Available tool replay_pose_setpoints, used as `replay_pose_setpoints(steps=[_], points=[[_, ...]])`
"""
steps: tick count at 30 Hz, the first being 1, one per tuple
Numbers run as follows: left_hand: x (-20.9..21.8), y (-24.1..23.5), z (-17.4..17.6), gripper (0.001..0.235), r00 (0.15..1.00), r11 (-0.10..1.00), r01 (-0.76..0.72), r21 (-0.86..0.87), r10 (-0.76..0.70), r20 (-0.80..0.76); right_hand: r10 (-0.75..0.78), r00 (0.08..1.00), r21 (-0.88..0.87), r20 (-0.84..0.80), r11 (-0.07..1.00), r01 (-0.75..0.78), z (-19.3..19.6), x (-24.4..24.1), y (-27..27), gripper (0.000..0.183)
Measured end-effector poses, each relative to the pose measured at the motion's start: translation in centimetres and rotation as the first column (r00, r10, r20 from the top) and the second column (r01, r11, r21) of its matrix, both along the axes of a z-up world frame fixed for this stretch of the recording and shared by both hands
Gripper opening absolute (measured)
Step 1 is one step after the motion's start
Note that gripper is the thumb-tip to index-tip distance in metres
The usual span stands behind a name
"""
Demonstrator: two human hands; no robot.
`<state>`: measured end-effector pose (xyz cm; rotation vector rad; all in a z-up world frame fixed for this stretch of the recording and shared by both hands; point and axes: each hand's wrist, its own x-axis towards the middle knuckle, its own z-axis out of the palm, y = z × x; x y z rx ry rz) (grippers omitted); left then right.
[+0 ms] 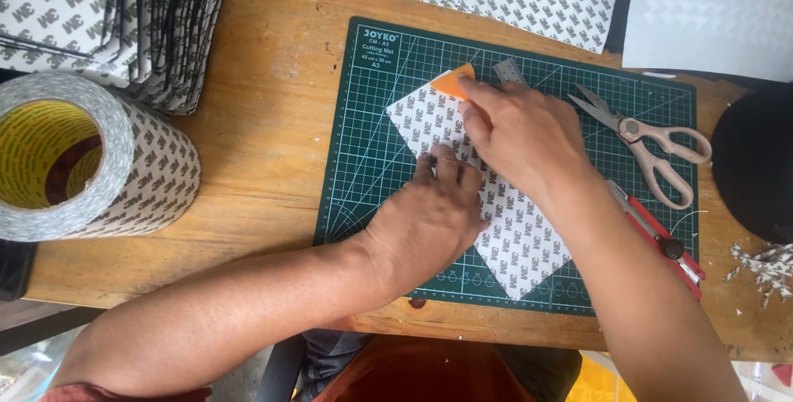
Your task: The person measures and cuts a black fabric piece using a ruler and a utility knife on a green cutting mat. They then trim the edges with scissors and smooth the fabric with an orange squeegee tool.
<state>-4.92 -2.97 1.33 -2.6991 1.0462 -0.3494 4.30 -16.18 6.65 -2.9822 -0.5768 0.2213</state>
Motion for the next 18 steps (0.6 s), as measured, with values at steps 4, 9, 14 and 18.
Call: replay_pose_setpoints(steps=[4,9,14,18], points=[[0.0,0.1,0.6,0.060,1.000,0.999,0.007,0.054,-0.006,-0.020,-0.090,0.980,-0.077,-0.180,0.994,0.077,3.3,-1.7,0.3,0.047],[-0.1,1.2,5.4,0.047,0.991,0.999,0.045,-0.016,-0.047,-0.123,-0.042,0.985,-0.077,-0.167,0.997,0.029,2.9,-1.8,0.5,0.041],[-0.3,0.8,4.8,0.047,0.987,0.999,0.040,-0.006,-0.040,-0.154,0.014,0.992,0.051,-0.127,0.999,-0.007,-0.7,0.8,0.0,0.041],[-0.1,1.1,4.5,0.046,0.990,0.999,0.049,-0.003,-0.049,-0.135,-0.130,0.947,0.057,-0.293,0.987,0.153,4.6,-1.8,1.6,0.043]])
